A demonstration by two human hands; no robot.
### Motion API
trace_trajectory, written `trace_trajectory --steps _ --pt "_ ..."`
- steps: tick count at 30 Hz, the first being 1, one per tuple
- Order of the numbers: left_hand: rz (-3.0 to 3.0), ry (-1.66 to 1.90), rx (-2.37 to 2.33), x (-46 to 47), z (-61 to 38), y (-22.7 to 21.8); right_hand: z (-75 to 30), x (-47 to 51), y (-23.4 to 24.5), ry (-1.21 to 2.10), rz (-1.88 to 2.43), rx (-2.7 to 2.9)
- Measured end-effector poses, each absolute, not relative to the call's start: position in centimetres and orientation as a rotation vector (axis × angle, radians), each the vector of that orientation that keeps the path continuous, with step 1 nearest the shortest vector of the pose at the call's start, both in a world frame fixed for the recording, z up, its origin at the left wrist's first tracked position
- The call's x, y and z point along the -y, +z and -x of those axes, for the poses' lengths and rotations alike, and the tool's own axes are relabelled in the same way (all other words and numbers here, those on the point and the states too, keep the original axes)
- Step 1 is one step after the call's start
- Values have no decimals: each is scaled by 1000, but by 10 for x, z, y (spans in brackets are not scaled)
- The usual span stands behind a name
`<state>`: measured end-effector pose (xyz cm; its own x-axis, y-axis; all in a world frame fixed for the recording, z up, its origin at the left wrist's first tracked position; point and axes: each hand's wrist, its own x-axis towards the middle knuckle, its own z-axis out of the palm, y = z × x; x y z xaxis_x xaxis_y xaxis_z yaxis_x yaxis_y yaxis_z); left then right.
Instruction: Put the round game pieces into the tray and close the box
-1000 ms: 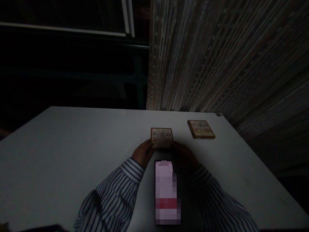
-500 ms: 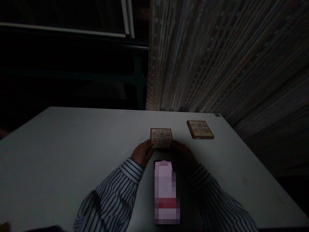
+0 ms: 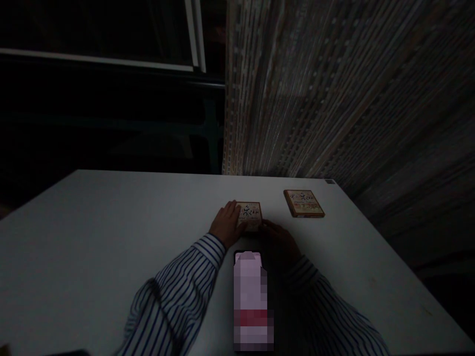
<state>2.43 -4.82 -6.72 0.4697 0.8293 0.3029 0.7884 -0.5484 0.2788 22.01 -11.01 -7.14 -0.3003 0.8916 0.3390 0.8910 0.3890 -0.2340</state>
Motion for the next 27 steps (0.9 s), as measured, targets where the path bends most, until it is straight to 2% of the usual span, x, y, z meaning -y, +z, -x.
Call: trace_trajectory --steps 12,22,27 --pt "-2628 601 -1517 49 -27 -78 -209 69 -65 -170 1485 2252" --pt "-2554 686 -1524 38 -27 -62 -204 45 -90 -91 1480 2334" --pt "-2540 673 -1524 35 -29 -69 -204 49 -93 -112 1493 2299"
